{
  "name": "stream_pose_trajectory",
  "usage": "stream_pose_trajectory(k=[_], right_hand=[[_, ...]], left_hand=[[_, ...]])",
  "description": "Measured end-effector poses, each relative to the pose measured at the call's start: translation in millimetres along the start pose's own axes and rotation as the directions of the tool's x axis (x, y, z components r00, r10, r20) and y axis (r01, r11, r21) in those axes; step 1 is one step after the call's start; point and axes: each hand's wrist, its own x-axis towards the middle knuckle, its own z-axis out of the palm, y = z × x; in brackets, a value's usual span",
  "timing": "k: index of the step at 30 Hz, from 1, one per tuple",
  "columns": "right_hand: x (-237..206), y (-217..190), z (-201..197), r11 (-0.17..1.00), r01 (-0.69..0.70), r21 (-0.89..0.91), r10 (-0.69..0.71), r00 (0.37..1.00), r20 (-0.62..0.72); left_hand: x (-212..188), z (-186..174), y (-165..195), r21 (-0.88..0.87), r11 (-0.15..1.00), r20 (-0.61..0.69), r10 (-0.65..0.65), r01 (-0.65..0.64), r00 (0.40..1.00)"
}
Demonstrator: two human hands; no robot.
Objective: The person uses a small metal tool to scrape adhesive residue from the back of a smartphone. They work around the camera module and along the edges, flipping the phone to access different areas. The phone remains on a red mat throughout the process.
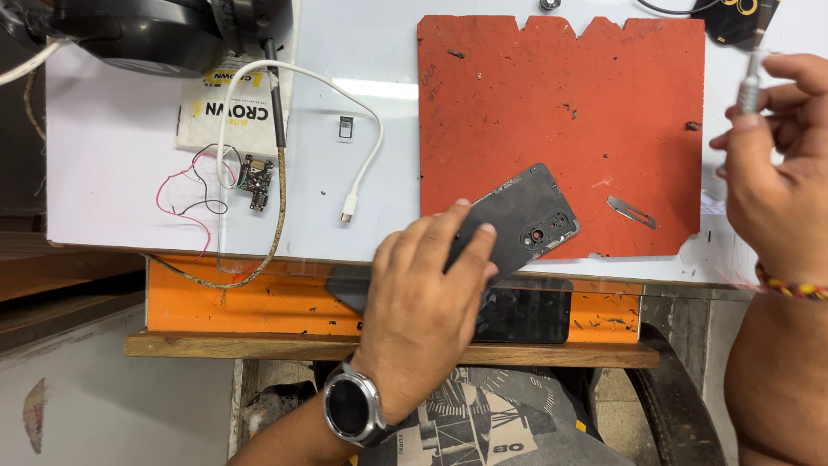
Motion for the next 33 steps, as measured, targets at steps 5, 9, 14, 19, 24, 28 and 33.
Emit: stream_pose_trajectory(k=[5,9,14,19,24,28,33], right_hand=[[-20.6,-15.8,-4.6,0.937,-0.169,0.306,0.160,0.986,0.052],[-27.5,-34.4,1.5,0.942,-0.149,0.302,0.129,0.988,0.086],[-39.5,-51.2,4.7,0.940,-0.168,0.296,0.133,0.982,0.136],[-43.4,-65.6,11.7,0.962,-0.112,0.249,0.056,0.973,0.223],[-41.5,-90.2,22.7,0.993,0.107,-0.039,-0.092,0.956,0.279],[-35.6,-101.1,26.9,0.992,0.117,-0.042,-0.100,0.954,0.284],[-34.6,-99.3,27.2,0.992,0.125,-0.025,-0.113,0.954,0.278]], left_hand=[[7.1,-7.5,-4.4,-0.019,0.994,-0.059,-0.111,0.110,0.992],[14.0,-7.6,-5.3,-0.012,0.996,-0.077,-0.086,0.086,0.993],[16.9,-4.3,-3.8,-0.047,0.999,-0.095,-0.022,0.018,0.995],[15.2,-1.0,-4.6,-0.095,0.994,-0.080,-0.059,0.051,0.995],[14.9,-3.4,-12.3,-0.204,0.970,-0.096,-0.151,0.129,0.984],[10.2,-16.2,-18.6,-0.179,0.982,-0.137,-0.083,0.058,0.987],[12.5,-18.4,-15.1,-0.102,0.994,-0.065,-0.030,0.024,0.997]])
